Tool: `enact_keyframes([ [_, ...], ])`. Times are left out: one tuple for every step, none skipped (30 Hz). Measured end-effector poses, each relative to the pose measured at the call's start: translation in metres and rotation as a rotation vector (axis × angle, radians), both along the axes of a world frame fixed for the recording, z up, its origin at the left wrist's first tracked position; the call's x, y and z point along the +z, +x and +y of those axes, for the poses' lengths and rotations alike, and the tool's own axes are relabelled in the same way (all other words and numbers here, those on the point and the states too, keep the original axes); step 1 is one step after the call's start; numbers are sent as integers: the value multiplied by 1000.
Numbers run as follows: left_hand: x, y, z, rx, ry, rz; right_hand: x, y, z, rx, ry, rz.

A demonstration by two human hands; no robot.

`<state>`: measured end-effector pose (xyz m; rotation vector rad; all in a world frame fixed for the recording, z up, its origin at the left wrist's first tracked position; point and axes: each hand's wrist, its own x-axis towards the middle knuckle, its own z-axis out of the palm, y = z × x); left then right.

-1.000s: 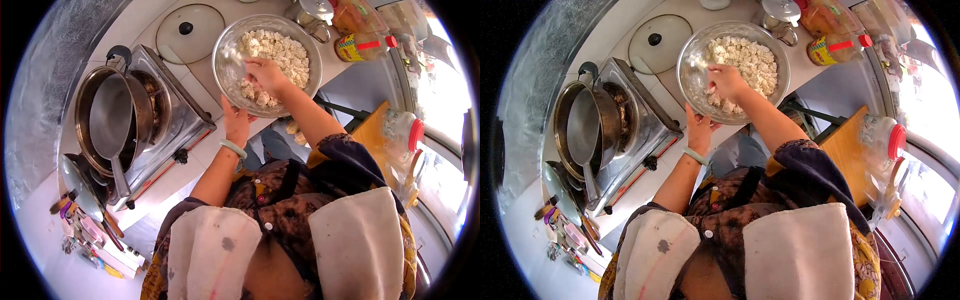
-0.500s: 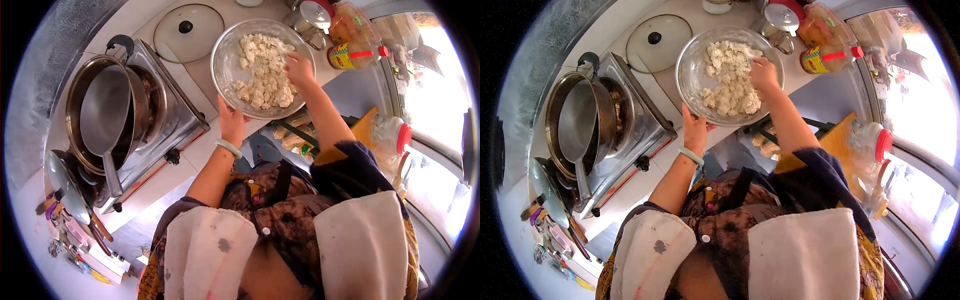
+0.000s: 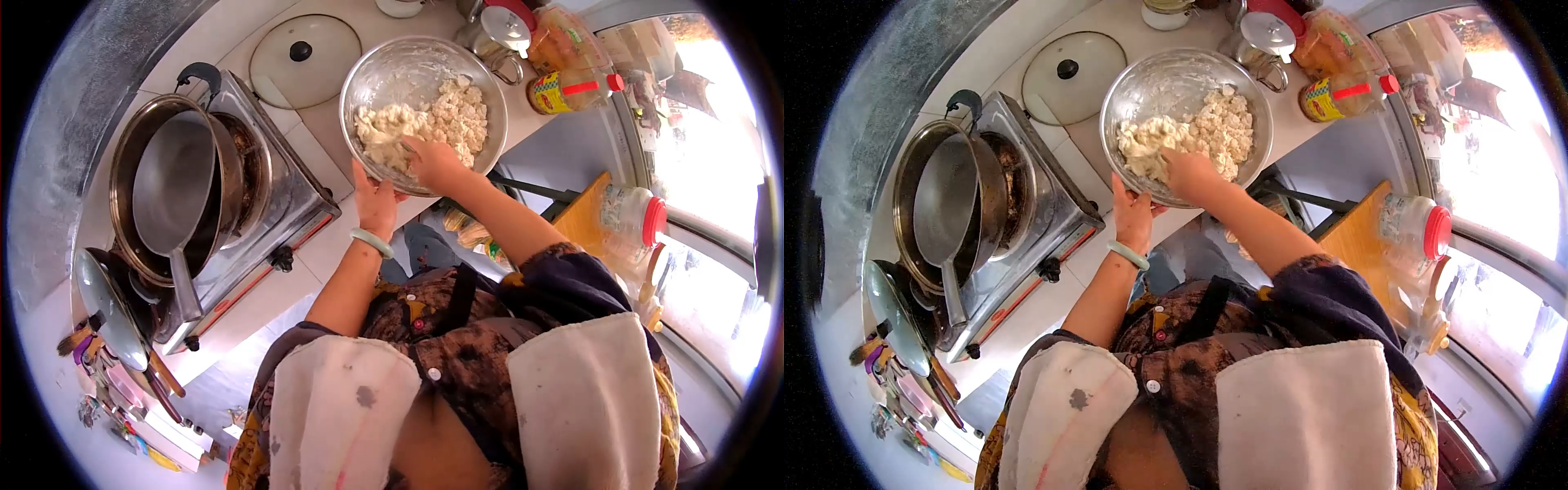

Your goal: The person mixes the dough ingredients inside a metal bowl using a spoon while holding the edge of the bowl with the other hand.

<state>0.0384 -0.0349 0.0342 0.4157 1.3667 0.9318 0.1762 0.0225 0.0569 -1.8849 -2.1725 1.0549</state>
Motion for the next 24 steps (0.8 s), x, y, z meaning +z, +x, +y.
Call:
enact_keyframes([
  [0, -1, 0, -10, 10, 6, 0, 13, -3, 10, 23, 58],
  [1, -1, 0, -19, 18, 12, -2, 30, -7, 20, 45, 115],
  [1, -1, 1, -26, 28, 17, -2, 44, -8, 34, 68, 171],
  [0, -1, 2, -19, 32, 17, 11, 50, -2, -37, 32, 180],
  [0, 0, 1, -10, 31, 19, 28, 57, 5, -107, -8, 190],
  [0, 0, -1, -8, 27, 20, 36, 58, 9, -183, -51, 198],
  [1, -1, -1, -4, 36, -10, 32, 58, 15, -260, -23, 183],
  [0, 0, 0, -11, 42, -7, 24, 59, 30, -334, 8, 168],
  [-1, -1, 0, -15, 46, -2, 15, 59, 45, -405, 37, 155],
  [-2, -2, -1, -21, 49, 3, 3, 55, 57, -399, 58, 119],
  [-2, -2, 0, -15, 31, 20, -12, 48, 68, -395, 82, 81],
  [-1, -2, 1, -11, 13, 35, -24, 40, 71, -393, 106, 43],
  [-1, -1, 0, -9, -6, 48, -34, 31, 67, -387, 108, 34],
  [-1, 1, -1, -1, 0, 33, -42, 20, 62, -379, 113, 25],
  [-2, 2, 1, 11, 16, 20, -45, 11, 63, -367, 128, 20],
  [-2, 1, 2, 26, 29, 9, -43, 3, 61, -274, 108, 6],
  [-3, 0, 0, 10, 23, 11, -40, -2, 49, -183, 82, -11],
  [-2, 0, -1, -8, 18, 13, -35, -5, 37, -93, 58, -28],
  [-1, -1, 1, -26, 21, 16, -32, -5, 24, -43, 38, 5],
  [0, -2, 3, -12, 27, -3, -28, -6, 14, 10, 22, 39],
  [2, -1, 2, 2, 30, -22, -18, -2, 6, 28, -4, 78],
  [3, -1, 1, 13, 28, -41, -4, 5, -2, 44, -34, 117],
  [5, 0, 1, 25, 23, -40, 2, 10, -5, 59, -67, 157],
  [7, 2, 2, 38, 16, -38, -1, 13, -5, 49, -41, 141],
])
